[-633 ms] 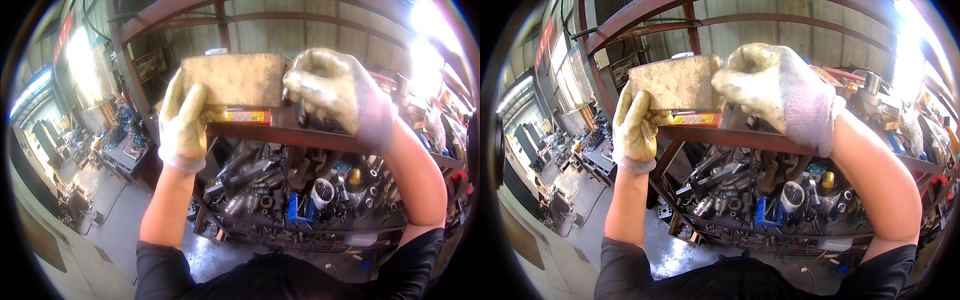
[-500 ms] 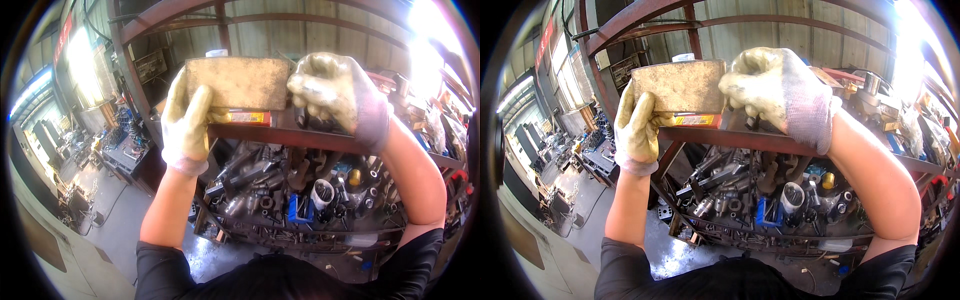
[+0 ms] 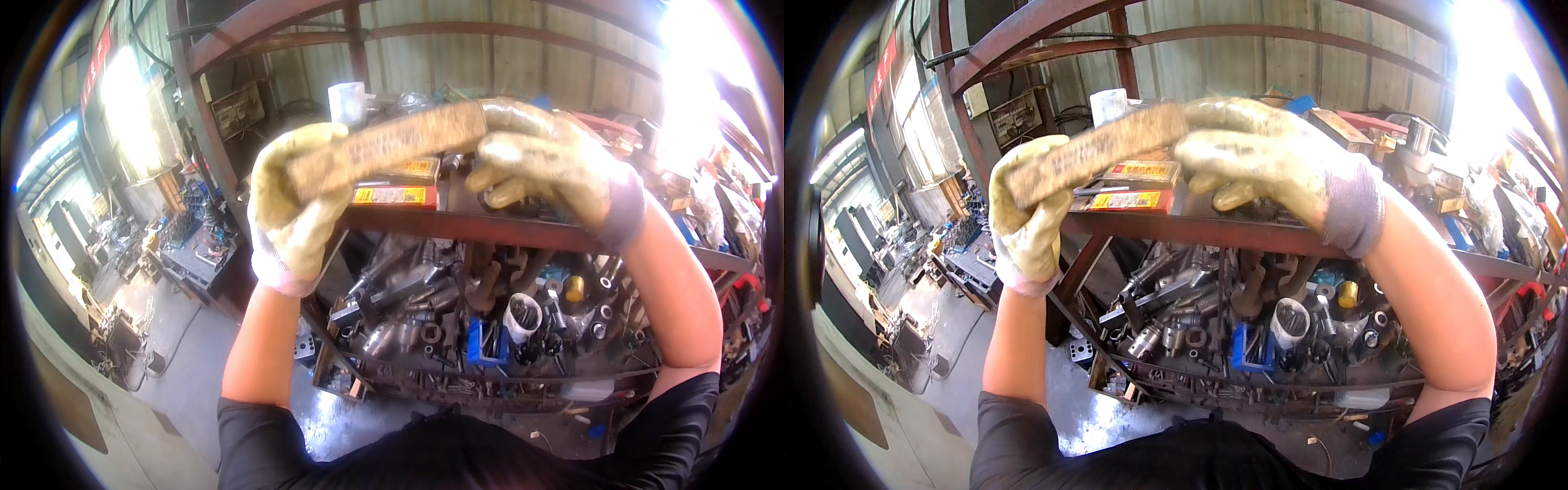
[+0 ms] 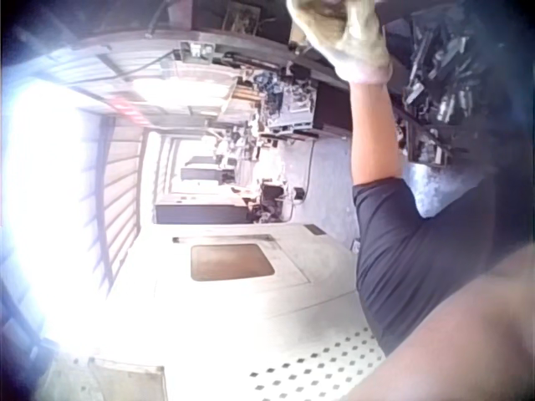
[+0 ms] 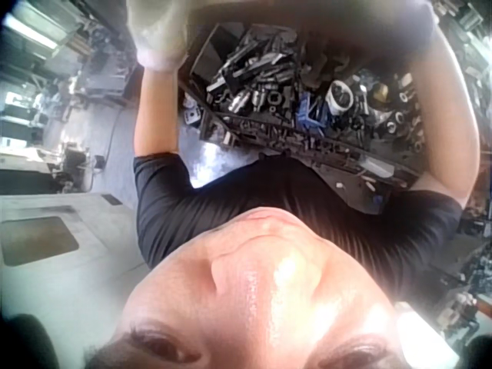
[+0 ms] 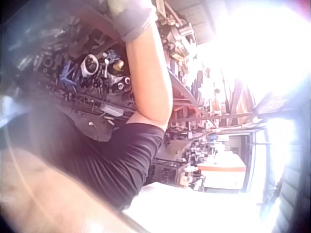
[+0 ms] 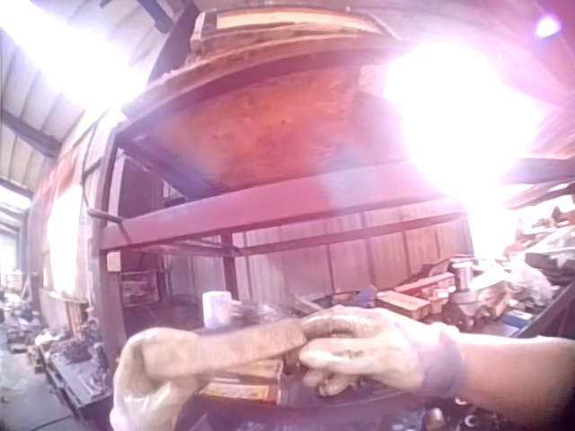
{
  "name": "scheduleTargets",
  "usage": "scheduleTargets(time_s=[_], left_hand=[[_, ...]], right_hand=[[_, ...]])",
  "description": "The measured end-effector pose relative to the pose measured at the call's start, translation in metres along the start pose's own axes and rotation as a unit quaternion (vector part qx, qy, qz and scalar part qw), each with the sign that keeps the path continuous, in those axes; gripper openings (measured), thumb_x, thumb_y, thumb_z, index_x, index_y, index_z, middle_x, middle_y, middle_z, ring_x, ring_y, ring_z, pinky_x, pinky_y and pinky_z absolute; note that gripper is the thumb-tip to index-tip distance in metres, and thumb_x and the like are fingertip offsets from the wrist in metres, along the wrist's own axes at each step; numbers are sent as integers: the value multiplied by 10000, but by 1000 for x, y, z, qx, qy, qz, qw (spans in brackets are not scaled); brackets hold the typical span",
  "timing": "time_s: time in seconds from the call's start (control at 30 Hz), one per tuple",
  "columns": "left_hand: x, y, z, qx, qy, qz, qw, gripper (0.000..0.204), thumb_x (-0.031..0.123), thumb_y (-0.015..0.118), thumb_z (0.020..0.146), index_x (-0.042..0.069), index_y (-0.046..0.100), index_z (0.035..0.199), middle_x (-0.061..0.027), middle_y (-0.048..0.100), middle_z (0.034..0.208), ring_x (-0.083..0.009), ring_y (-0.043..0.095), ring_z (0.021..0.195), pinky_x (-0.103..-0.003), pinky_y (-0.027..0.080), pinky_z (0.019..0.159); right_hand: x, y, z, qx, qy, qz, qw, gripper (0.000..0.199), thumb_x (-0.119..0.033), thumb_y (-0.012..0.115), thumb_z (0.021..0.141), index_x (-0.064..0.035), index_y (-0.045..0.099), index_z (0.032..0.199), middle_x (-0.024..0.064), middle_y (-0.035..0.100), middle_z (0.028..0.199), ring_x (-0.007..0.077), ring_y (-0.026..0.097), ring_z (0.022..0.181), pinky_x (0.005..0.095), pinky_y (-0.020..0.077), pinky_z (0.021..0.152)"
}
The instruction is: The person picks up a drill bit from a stand and places it on a shelf. They then pick up a wooden box from the shelf, look at it, and return it. Finally, they pick up a plastic bag containing metal parts and turn it over in their hands.
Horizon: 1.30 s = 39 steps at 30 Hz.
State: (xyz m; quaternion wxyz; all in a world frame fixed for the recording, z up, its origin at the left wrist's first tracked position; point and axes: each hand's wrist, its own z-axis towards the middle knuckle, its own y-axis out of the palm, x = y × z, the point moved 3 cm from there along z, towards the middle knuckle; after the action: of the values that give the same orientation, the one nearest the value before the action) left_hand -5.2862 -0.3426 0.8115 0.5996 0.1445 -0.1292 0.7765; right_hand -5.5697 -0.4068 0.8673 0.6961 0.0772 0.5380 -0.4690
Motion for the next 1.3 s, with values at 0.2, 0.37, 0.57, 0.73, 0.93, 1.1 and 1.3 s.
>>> scheduleTargets(time_s=[0.2, 0.37, 0.57, 0.73, 0.93, 1.1, 1.3], left_hand=[[-3, -17, 1, -123, 147, 55, 980, 535, 291, 900, 855, 104, 559, 1223, -216, 597, 1374, -296, 605, 1260, -462, 496, 1088], [2, 0, -5, -108, 167, 56, 978, 824, 201, 917, 821, 86, 447, 1488, -212, 506, 1526, -324, 537, 1393, -470, 470, 1144], [14, -10, -28, -35, 98, 33, 994, 891, -86, 730, 798, 47, 339, 1587, -205, 507, 1518, -336, 626, 1292, -451, 547, 1047], [29, 6, -54, 15, 66, -55, 996, 718, -152, 610, 870, 4, 430, 1547, -242, 490, 1552, -344, 531, 1425, -468, 498, 1123], [39, 14, -61, 36, 71, -97, 992, 731, -181, 564, 900, 29, 415, 1585, -243, 405, 1634, -346, 424, 1507, -501, 389, 1215], [52, 18, -60, 43, 93, -140, 985, 647, -95, 497, 915, -36, 428, 1555, -204, 483, 1567, -274, 522, 1405, -430, 445, 1159], [61, 18, -52, 141, -153, -127, 970, 557, 12, 501, 994, -87, 414, 1536, -234, 611, 1409, -276, 715, 1142, -361, 646, 887]], right_hand=[[-1, 20, 4, -8, -106, -54, 993, 1011, -378, 907, 778, 48, 398, 1541, 242, 482, 1511, 300, 517, 1401, 429, 361, 1235], [-17, 33, 0, 44, -117, -121, 985, 1004, -373, 925, 740, 50, 434, 1507, 177, 572, 1391, 279, 554, 1337, 403, 409, 1196], [-17, 40, -19, 149, -214, -134, 956, 1012, -506, 907, 739, -19, 454, 1501, 177, 570, 1326, 307, 589, 1284, 456, 472, 1136], [-13, 55, -22, 159, -220, -127, 954, 1036, -495, 910, 753, -27, 411, 1531, 156, 547, 1373, 293, 566, 1311, 451, 456, 1140], [-3, 56, -21, 133, -312, -161, 927, 1000, -415, 933, 760, 2, 421, 1511, 145, 541, 1397, 265, 570, 1304, 432, 474, 1119], [5, 59, -22, 132, -325, -144, 926, 946, -331, 947, 751, -8, 454, 1490, 144, 546, 1401, 255, 595, 1273, 411, 519, 1064], [-3, 62, -27, 156, -268, -267, 912, 920, -304, 922, 774, -27, 456, 1516, 160, 591, 1366, 225, 631, 1220, 376, 566, 984]])
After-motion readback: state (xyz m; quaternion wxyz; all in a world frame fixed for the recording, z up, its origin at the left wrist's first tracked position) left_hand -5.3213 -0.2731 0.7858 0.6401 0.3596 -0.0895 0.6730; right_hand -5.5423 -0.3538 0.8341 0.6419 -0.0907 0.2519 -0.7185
